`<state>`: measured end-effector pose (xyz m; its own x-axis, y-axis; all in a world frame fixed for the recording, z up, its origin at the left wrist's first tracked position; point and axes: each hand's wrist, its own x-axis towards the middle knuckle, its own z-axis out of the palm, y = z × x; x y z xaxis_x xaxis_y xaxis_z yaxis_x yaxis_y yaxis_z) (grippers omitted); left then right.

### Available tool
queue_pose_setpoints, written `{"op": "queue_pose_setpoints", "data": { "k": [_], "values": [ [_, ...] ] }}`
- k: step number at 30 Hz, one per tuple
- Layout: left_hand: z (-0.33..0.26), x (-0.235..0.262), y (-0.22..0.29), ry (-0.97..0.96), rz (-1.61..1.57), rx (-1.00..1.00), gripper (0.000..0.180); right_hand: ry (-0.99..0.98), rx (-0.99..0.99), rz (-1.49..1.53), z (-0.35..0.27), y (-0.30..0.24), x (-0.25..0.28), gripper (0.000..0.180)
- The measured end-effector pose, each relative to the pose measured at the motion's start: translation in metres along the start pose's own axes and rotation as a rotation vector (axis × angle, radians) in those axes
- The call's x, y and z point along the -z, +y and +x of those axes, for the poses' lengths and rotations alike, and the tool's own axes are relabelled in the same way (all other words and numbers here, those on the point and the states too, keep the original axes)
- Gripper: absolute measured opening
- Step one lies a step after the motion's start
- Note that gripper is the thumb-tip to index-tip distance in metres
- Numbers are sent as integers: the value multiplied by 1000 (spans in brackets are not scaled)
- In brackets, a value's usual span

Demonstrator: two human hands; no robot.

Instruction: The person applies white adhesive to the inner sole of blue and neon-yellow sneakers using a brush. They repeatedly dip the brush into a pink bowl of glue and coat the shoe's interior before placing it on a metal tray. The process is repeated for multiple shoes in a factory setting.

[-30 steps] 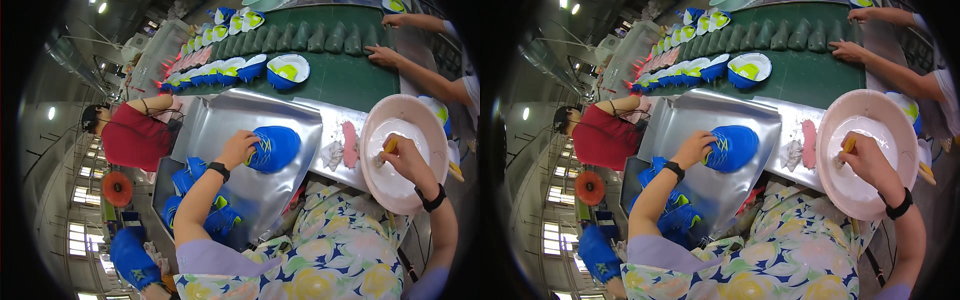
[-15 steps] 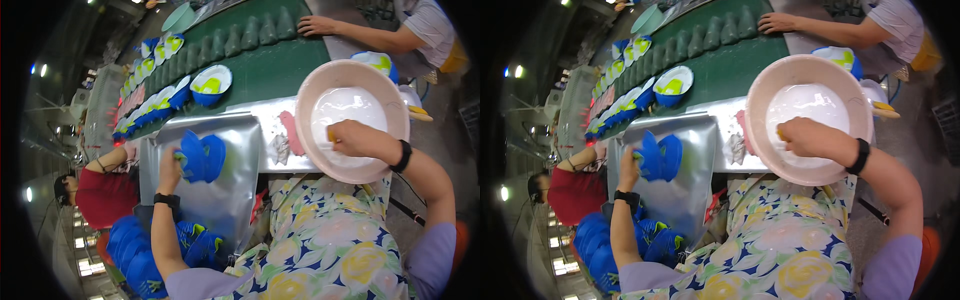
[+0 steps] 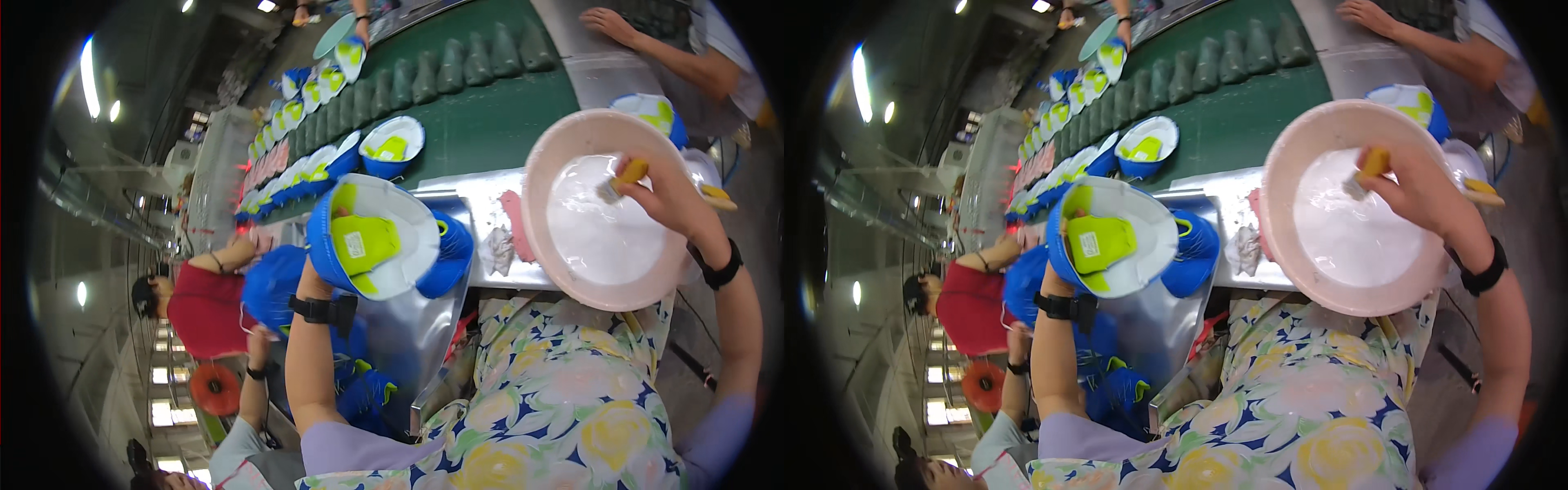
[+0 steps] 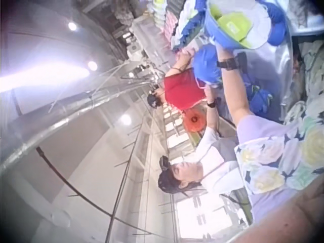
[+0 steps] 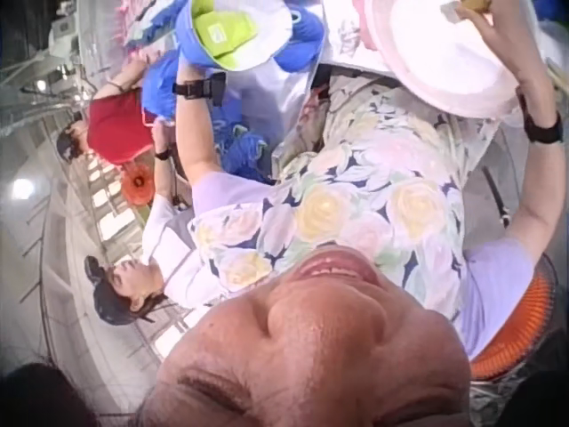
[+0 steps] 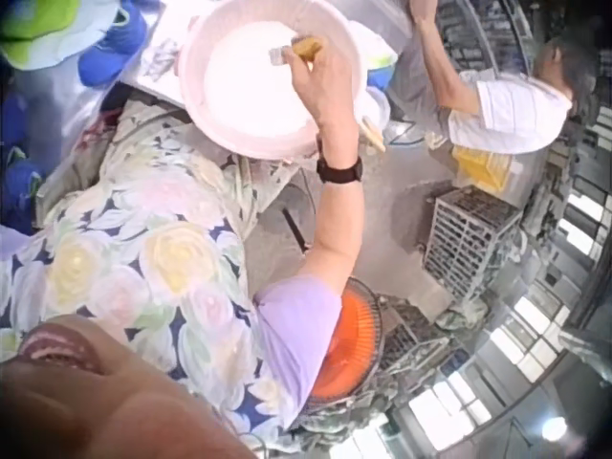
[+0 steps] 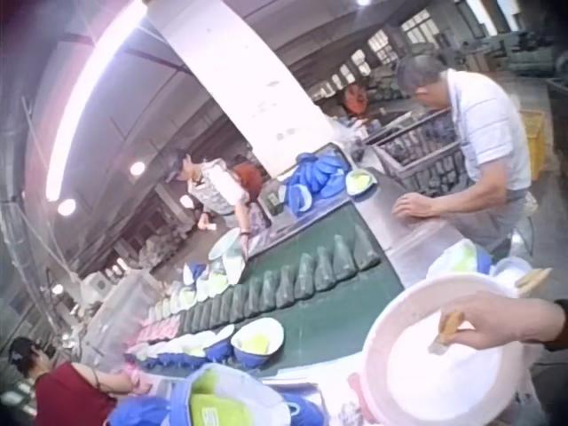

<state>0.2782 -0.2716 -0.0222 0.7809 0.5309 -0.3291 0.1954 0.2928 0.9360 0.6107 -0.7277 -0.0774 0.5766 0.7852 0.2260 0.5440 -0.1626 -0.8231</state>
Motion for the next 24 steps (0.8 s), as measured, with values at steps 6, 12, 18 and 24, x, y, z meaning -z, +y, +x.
{"op": "queue_pose_setpoints", "data": {
  "k": [6, 12, 18, 24],
  "values": [
    [52, -143, -23, -321, -15, 117, 48, 72, 311, 144, 30, -32, 16, 19],
    [91, -198, -37, -634, -100, 128, 55, 52, 387, 50, 37, -44, 45, 18],
    [83, -226, -44, -597, -113, -187, 57, 253, 27, 3, 11, -20, 49, 26],
    [85, -254, -71, -619, -209, -439, 59, 385, -206, 270, 2, -5, 10, 36]
  ]
}}
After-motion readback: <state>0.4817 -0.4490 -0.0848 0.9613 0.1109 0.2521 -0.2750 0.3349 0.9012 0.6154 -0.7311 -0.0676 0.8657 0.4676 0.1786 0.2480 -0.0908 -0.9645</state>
